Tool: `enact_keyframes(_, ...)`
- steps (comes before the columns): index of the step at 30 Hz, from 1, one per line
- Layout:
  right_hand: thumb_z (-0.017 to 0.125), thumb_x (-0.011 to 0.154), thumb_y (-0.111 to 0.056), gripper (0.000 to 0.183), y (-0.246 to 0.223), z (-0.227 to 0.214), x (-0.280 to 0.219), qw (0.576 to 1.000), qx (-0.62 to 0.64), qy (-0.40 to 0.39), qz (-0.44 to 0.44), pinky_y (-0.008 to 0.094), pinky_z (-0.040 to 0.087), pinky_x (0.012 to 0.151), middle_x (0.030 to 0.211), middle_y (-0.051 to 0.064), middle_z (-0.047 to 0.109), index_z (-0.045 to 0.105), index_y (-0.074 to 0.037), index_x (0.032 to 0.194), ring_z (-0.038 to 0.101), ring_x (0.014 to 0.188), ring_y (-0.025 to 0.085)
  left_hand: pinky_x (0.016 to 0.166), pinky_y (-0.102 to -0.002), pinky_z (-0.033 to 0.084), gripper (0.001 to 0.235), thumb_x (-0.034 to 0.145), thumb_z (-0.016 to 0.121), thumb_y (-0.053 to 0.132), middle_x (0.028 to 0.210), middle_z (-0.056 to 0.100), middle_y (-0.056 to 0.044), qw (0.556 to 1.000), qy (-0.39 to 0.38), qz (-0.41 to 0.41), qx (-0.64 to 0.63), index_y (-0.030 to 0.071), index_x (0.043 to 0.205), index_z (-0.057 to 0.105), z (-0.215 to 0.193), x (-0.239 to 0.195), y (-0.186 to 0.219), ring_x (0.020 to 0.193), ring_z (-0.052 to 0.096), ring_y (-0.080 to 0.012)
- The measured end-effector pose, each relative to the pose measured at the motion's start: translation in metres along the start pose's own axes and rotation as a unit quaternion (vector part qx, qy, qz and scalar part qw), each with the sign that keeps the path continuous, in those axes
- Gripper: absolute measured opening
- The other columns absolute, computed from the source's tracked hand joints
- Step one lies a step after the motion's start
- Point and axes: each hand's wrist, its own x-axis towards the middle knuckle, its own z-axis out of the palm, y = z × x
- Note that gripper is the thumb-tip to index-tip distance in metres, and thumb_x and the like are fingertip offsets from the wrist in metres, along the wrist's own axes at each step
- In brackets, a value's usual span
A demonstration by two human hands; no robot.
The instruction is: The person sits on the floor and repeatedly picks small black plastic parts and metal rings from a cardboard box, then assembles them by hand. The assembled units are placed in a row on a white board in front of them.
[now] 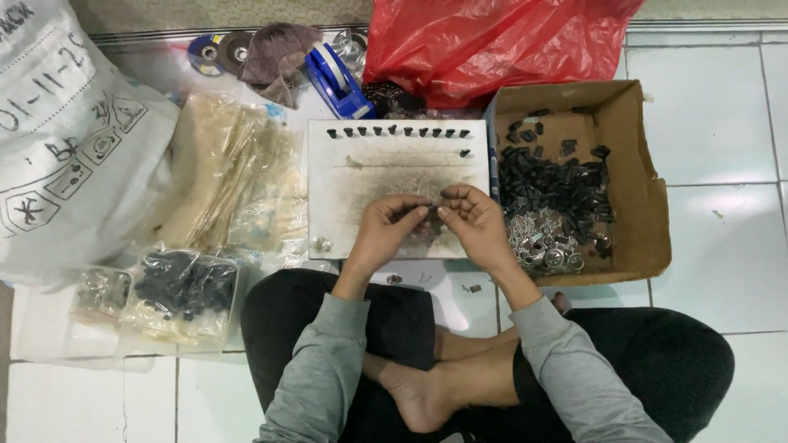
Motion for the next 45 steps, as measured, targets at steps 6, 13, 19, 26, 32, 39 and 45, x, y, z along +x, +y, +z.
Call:
enact_keyframes(6, 0.073, 0.091, 0.005, 0.032, -0.003, -0.001, -0.001, 0.998, -0.055, -0.007, -0.005, 0.025, 0.056, 0.071, 0.092, 0.012, 0.074, 0.065, 0.003, 0.122, 0.067, 0.080, 0.011, 0.072, -0.036, 0.064, 0.017, 0.095, 0.070, 0.003, 0.090, 0.075, -0.022, 1.000, -0.002, 0.011, 0.027, -0.004, 0.109, 0.075, -0.001, 0.000, -0.002, 0.081, 0.072, -0.0220)
enact_keyframes(13, 0.072, 0.092, 0.005, 0.031, 0.001, -0.002, -0.003, 0.996, -0.085, -0.018, -0.003, 0.026, 0.056, 0.071, 0.091, 0.012, 0.074, 0.066, 0.003, 0.122, 0.066, 0.078, 0.013, 0.073, -0.039, 0.064, 0.017, 0.095, 0.071, 0.002, 0.092, 0.075, -0.024, 0.999, -0.010, 0.025, 0.046, -0.004, 0.109, 0.075, 0.001, -0.002, 0.000, 0.083, 0.072, -0.0240)
enact_keyframes(19, 0.073, 0.090, 0.006, 0.037, -0.003, -0.002, -0.002, 1.000, -0.023, 0.000, -0.004, 0.026, 0.056, 0.074, 0.094, 0.011, 0.073, 0.063, 0.002, 0.125, 0.066, 0.082, 0.012, 0.075, -0.036, 0.064, 0.017, 0.094, 0.072, 0.004, 0.095, 0.077, -0.022, 0.999, -0.008, 0.018, 0.049, -0.002, 0.110, 0.076, 0.005, -0.001, 0.000, 0.086, 0.073, -0.0239)
enact_keyframes(26, 0.068, 0.095, 0.004, 0.048, -0.002, -0.015, 0.003, 0.999, 0.028, -0.015, -0.017, 0.027, 0.059, 0.078, 0.100, 0.011, 0.072, 0.054, 0.000, 0.140, 0.067, 0.087, 0.012, 0.072, -0.032, 0.062, 0.018, 0.094, 0.074, 0.008, 0.093, 0.077, -0.018, 0.999, 0.016, 0.027, 0.017, 0.001, 0.109, 0.077, 0.005, 0.004, -0.007, 0.084, 0.071, -0.0186)
enact_keyframes(32, 0.068, 0.095, 0.004, 0.049, -0.005, -0.008, 0.001, 0.999, 0.010, -0.031, -0.023, 0.025, 0.057, 0.073, 0.094, 0.011, 0.071, 0.053, 0.001, 0.141, 0.066, 0.081, 0.012, 0.070, -0.032, 0.062, 0.017, 0.093, 0.075, 0.006, 0.091, 0.077, -0.020, 0.999, 0.011, 0.036, 0.004, 0.000, 0.108, 0.078, 0.008, 0.004, -0.010, 0.082, 0.070, -0.0188)
enact_keyframes(39, 0.073, 0.092, 0.002, 0.048, -0.005, -0.014, 0.001, 0.999, -0.027, -0.027, 0.032, 0.024, 0.058, 0.072, 0.093, 0.011, 0.073, 0.056, 0.001, 0.138, 0.068, 0.078, 0.011, 0.069, -0.033, 0.064, 0.016, 0.093, 0.072, 0.001, 0.092, 0.076, -0.022, 0.999, -0.007, 0.041, -0.005, -0.004, 0.108, 0.076, 0.006, 0.004, -0.011, 0.080, 0.073, -0.0218)
enact_keyframes(45, 0.072, 0.092, 0.002, 0.048, -0.013, -0.010, -0.004, 0.998, -0.024, -0.032, 0.049, 0.025, 0.059, 0.070, 0.092, 0.012, 0.074, 0.057, 0.003, 0.137, 0.069, 0.075, 0.012, 0.070, -0.034, 0.065, 0.016, 0.094, 0.071, 0.001, 0.092, 0.076, -0.023, 0.998, -0.021, 0.051, 0.015, -0.005, 0.109, 0.075, 0.005, 0.001, -0.004, 0.081, 0.073, -0.0233)
